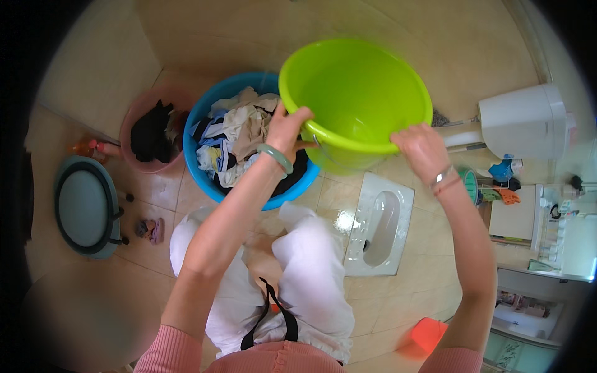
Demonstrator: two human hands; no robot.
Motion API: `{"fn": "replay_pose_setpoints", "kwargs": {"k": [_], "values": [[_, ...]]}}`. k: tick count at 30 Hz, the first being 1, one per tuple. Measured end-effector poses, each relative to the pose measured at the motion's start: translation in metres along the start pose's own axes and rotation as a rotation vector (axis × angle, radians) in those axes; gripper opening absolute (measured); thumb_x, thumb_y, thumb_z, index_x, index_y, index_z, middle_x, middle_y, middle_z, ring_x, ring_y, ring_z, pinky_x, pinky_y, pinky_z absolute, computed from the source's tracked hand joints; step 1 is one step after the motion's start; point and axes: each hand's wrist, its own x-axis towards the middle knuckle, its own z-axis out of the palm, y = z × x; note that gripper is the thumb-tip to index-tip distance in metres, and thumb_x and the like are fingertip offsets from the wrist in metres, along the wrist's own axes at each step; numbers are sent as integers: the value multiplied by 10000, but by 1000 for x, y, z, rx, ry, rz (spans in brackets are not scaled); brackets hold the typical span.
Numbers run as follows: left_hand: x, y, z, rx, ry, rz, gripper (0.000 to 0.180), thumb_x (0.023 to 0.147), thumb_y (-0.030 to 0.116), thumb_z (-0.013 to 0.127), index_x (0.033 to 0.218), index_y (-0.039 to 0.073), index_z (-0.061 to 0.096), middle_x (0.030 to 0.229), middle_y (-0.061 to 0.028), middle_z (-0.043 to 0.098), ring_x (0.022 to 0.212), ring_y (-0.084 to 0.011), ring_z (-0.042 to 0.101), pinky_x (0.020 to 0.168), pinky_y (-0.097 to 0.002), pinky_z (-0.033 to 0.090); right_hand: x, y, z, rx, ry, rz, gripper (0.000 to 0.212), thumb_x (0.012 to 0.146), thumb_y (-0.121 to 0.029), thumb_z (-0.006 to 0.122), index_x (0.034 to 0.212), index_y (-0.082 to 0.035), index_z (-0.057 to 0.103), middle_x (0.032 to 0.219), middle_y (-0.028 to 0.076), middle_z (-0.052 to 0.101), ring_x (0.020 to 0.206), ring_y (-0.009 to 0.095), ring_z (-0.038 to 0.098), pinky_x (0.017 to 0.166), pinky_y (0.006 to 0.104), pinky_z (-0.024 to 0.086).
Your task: The person transfers various clothes from a green bucket into a blue basin. They then fill the basin with water from a tap and proceed to hand-wash the clothes by scrubbing and wringing them individually.
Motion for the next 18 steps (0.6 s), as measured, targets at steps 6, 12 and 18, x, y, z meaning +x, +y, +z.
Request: {"fn": "replay_pose_setpoints", "kwargs": {"k": [6, 12, 18], "values": [[-12, -76, 42, 197, -136, -201, 628, 781, 93, 610, 1356, 174, 371, 1129, -79, 576, 998, -247, 606, 675, -475, 557, -119, -46, 37, 335, 35, 211, 160, 735, -6, 547, 851, -81, 629, 810, 89, 644, 798, 282, 606, 717, 386, 460], [14, -169, 51, 418, -284, -450, 632, 758, 28, 589, 1333, 198, 388, 1114, -56, 579, 976, -232, 600, 773, -503, 528, -199, -101, 132, 477, -14, 408, 186, 725, -15, 576, 884, -100, 623, 834, 44, 650, 802, 213, 618, 702, 344, 456], [30, -224, 42, 446, -320, -543, 745, 711, -101, 555, 1384, 137, 341, 1210, -97, 542, 1114, -270, 549, 886, -417, 497, -234, -163, 212, 536, 135, 559, 202, 720, -26, 591, 903, -107, 622, 878, 10, 666, 778, 166, 611, 695, 318, 443]]}}
